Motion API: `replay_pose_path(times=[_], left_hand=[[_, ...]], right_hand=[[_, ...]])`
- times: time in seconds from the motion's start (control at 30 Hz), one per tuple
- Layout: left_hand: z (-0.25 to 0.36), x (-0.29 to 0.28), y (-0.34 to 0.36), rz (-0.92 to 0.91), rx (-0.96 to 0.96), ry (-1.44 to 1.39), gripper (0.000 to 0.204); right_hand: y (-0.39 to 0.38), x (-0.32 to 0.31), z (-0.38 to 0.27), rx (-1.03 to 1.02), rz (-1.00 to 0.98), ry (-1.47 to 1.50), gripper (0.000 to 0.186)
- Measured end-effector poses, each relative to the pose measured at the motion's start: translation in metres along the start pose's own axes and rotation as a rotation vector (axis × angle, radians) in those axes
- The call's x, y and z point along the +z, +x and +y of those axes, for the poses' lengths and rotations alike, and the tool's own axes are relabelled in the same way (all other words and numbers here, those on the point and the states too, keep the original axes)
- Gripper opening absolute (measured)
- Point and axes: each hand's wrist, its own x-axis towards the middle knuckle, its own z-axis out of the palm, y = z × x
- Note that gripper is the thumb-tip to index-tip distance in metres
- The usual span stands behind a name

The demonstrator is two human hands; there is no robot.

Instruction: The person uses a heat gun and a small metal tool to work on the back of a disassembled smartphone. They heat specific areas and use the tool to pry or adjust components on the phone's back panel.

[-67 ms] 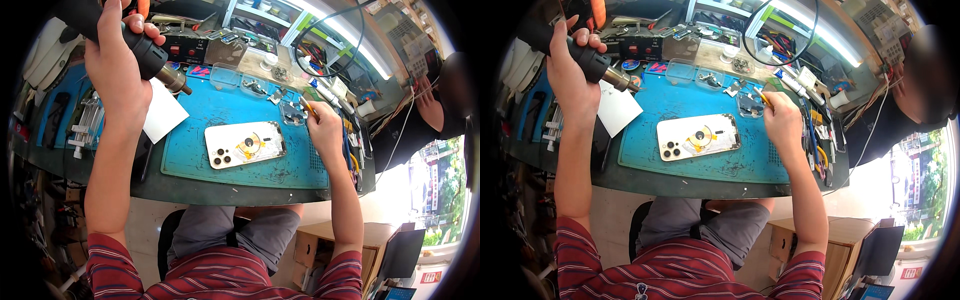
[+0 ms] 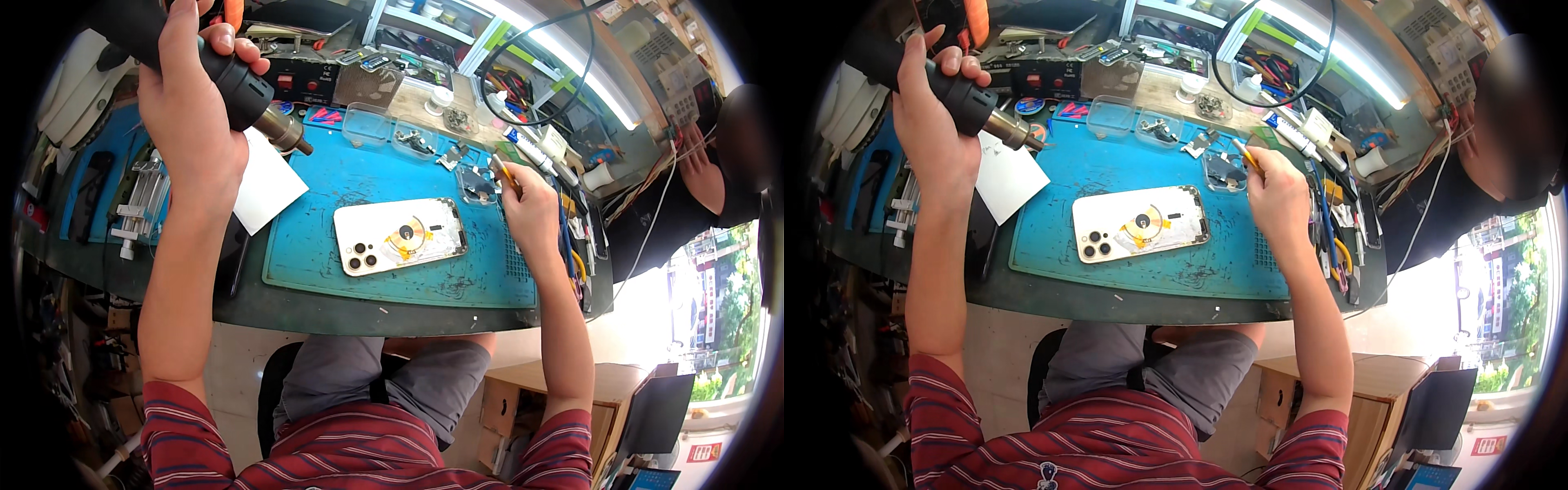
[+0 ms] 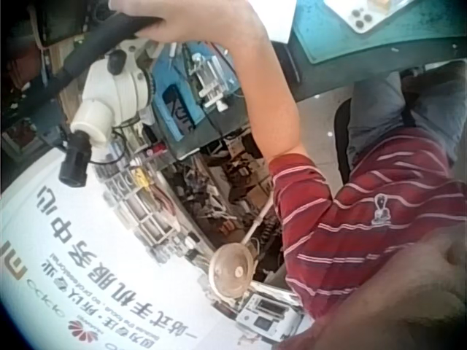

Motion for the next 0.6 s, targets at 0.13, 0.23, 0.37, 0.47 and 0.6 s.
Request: replay_pose_path(times=[0.13,0.23,0.37,0.47,0.6], left_hand=[[-0.001,-0.001,0.0,-0.015,0.005,-0.006,0.034],[-0.001,-0.001,0.0,-0.012,0.008,0.004,0.034],[-0.001,-0.003,0.001,-0.012,0.004,-0.003,0.034],[-0.002,-0.002,0.0,-0.025,-0.005,-0.01,0.034],[-0.006,-0.002,-0.004,-0.061,-0.059,-0.046,0.035]], right_hand=[[0.002,-0.001,-0.002,0.061,-0.027,0.082,0.016],[0.004,-0.008,-0.007,0.088,-0.046,0.052,0.016],[-0.001,-0.022,-0.025,0.094,-0.093,0.046,0.021],[-0.018,-0.029,-0.031,-0.105,-0.166,0.062,0.034],[-0.044,-0.032,-0.056,-0.277,-0.286,-0.073,0.036]])
